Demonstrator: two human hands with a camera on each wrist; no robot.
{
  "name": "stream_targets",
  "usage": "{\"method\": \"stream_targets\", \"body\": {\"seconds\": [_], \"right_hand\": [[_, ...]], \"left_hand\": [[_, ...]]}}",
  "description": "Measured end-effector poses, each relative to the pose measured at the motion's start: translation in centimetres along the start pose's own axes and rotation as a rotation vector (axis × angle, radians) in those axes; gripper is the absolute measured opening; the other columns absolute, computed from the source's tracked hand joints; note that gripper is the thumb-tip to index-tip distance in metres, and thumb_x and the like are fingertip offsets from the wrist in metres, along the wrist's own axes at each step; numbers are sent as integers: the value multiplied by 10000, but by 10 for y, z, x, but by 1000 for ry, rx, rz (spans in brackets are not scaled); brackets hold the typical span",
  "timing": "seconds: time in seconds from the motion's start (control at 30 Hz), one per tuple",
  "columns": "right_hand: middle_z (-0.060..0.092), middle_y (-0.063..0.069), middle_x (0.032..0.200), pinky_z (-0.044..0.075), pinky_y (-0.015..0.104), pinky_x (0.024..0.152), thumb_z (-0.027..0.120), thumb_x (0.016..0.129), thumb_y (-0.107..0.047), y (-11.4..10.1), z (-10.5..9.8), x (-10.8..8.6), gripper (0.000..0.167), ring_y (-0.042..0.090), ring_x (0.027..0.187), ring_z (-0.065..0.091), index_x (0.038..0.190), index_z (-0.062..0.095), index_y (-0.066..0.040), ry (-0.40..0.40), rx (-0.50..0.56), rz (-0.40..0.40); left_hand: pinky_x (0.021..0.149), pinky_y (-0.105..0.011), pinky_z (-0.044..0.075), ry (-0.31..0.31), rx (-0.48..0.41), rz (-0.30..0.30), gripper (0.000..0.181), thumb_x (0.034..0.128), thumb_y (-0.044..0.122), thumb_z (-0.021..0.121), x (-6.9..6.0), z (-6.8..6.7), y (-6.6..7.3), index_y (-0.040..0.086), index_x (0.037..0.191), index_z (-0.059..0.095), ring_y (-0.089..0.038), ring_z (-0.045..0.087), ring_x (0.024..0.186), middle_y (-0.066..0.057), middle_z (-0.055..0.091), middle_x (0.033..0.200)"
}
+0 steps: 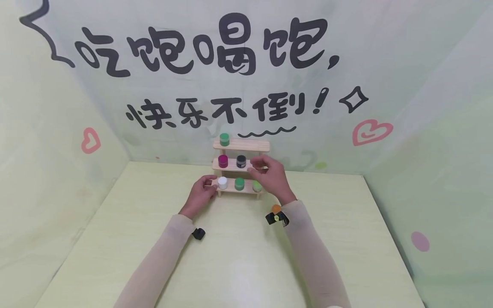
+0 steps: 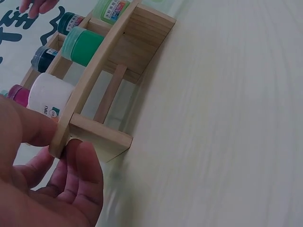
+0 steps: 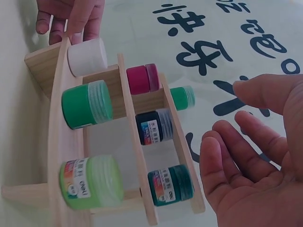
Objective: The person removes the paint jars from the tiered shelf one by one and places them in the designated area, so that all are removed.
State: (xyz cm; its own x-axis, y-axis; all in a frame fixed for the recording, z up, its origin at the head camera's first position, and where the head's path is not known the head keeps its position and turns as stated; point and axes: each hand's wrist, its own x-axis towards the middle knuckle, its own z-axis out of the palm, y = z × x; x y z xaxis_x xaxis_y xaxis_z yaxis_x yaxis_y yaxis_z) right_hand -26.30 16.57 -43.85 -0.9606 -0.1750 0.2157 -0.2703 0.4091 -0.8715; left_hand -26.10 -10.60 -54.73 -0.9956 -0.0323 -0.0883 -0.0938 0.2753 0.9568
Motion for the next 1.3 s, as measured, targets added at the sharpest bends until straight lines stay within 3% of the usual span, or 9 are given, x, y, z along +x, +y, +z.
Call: {"method": "stream_targets", "body": {"seconds": [0.33,0.67,0.83,1.3], "right_hand": [[735,129,1231,612,461,1003,778,952,-176,-19,18,34,367,289,1110,703,1289,682,-66,-2,-6,-3],[733,84,1204,621,385,1035,771,960,-167,-25,42,72,385,224,1104,703,1321,673,-76,32,9,18],[727,63,1186,621,359,1031,775,957,-206,-29,50,88,375,204,1091,702,1300,678,-90,31,2,-9],[703,72,1201,619,376,1007,800,934,-211,-34,60,111,432,232,1118,688,1327,648,-112,8,-20,13]], "left_hand": [[829,-267,633,-8,-72,-37,395,1024,121,667,1,-1,-1,126,1413,604,-252,688,1071,-151,629,1278],[879,-307,638,-34,-67,-8,401,1027,149,671,2,-2,-4,126,1420,596,-280,696,1119,-164,638,1299],[882,-299,645,-37,-80,-7,397,1028,149,672,3,-2,-6,128,1418,597,-280,693,1124,-167,634,1292],[863,-290,656,-48,-134,-1,367,1038,102,643,1,1,-2,109,1400,586,-185,696,969,-149,650,1172]]}}
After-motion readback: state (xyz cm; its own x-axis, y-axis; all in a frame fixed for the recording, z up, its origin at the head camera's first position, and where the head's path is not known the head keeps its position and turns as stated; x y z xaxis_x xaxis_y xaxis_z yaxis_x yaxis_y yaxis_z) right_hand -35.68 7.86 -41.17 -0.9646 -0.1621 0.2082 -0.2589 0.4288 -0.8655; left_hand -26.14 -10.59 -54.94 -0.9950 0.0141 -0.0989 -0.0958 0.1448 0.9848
